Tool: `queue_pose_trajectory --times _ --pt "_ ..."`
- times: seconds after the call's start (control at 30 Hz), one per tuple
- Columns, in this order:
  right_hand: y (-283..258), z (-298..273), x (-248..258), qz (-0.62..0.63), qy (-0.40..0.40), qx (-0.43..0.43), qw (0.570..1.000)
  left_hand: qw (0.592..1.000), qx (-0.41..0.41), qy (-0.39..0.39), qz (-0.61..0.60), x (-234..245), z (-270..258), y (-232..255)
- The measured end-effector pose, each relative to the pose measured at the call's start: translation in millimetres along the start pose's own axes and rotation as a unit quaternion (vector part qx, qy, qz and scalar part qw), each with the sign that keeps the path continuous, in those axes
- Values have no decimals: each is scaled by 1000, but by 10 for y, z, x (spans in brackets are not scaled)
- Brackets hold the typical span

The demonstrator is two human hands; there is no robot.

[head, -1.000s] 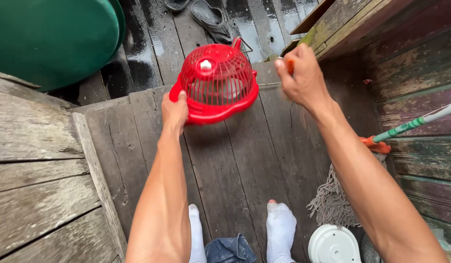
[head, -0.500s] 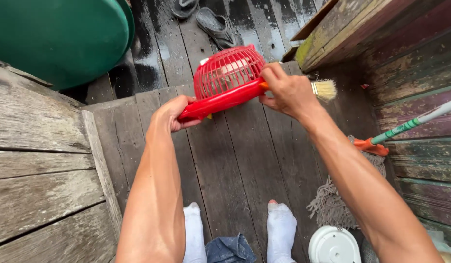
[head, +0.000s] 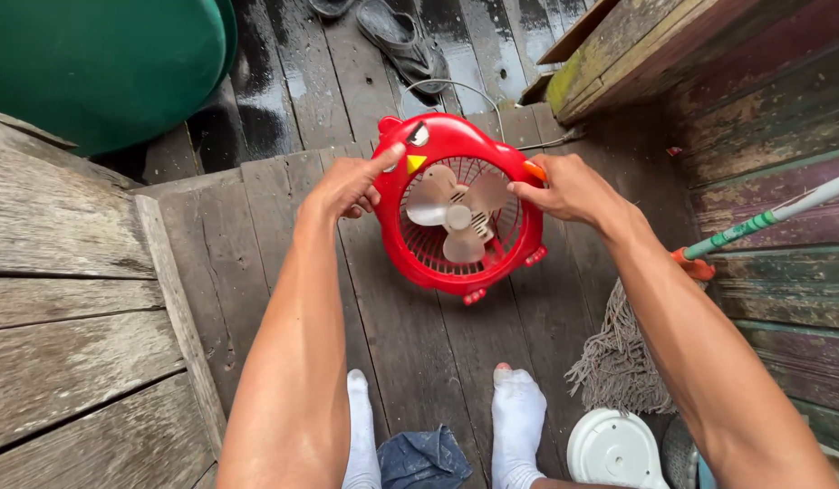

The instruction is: Cleaning a portable electric fan with a brush.

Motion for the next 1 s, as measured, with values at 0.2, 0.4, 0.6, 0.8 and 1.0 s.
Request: queue_pose_trajectory --times 0.2,0.4,0.6,0.8,1.0 --pt "196 -5 -79 61 -7 -58 996 989 -28 59 132 -130 73 82" --pt "313 32 -104 115 20 -116 986 980 -96 146 100 -188 268 57" --pt "1321 235 -121 136 225 -63 963 966 -97 191 145 -248 264 226" --pt "1777 75 -437 178 134 -244 944 935 -188 259 156 -343 547 167" --pt "1865 80 -592 124 90 -221 963 973 -137 181 45 -479 369 283"
Point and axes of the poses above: each hand's wrist, its own z-axis towards the middle knuckle, its own x-axis out of the back of the hand, y = z × x, the point moved 6 cm from there along z, towards the middle knuckle, and after that the axes turned 10 degrees about z, right-handed, at the moved point
